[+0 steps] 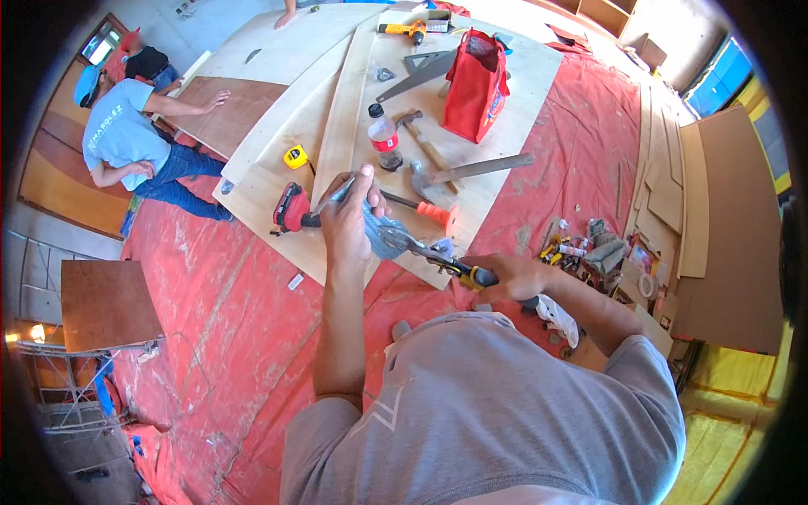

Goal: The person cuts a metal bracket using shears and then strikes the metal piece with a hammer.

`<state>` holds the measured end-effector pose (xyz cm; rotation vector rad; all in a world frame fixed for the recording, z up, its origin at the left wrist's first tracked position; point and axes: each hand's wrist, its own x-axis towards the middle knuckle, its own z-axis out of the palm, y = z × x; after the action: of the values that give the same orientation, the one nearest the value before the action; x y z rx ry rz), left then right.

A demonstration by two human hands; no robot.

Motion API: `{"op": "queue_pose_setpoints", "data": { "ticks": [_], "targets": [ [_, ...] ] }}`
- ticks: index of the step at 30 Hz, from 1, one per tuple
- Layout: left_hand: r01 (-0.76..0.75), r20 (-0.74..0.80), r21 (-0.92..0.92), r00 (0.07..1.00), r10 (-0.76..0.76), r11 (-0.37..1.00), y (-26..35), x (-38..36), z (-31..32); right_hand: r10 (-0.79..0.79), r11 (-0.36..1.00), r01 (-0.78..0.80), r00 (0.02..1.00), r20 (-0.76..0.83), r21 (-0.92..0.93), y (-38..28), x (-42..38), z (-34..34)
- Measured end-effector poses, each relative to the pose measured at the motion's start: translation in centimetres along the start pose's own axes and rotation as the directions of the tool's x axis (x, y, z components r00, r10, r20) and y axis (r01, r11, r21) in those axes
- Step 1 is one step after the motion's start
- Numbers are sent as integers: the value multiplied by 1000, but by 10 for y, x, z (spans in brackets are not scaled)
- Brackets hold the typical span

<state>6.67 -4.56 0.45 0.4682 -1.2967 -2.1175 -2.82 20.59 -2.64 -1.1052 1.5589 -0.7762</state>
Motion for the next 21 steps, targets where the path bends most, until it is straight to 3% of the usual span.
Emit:
{"op": "queue_pose_setpoints", "data": {
  "ticks": [2,5,8,17,20,21],
  "targets": [
    [-38,-32,52,999,39,998,2,1,0,-56,974,20,986,-157,-224,-2,-1,8],
    [-98,-65,113,992,106,989,9,-1,-3,-204,936,117,949,-241,-333,1,-5,16],
    [-74,-55,50,996,76,996,8,1,-5,-16,975,-26,982,-186,-219,-13,-9,15],
    [-42,11,60,999,42,997,10,-1,-5,-151,944,62,955,-257,-324,-2,-15,13],
    [-79,-19,-26,997,79,997,5,0,-4,103,993,-109,984,-145,-35,-1,-14,8],
    [-98,-15,-49,995,97,994,5,-1,-2,71,996,-78,985,-156,-39,0,-14,8]
  ]
}}
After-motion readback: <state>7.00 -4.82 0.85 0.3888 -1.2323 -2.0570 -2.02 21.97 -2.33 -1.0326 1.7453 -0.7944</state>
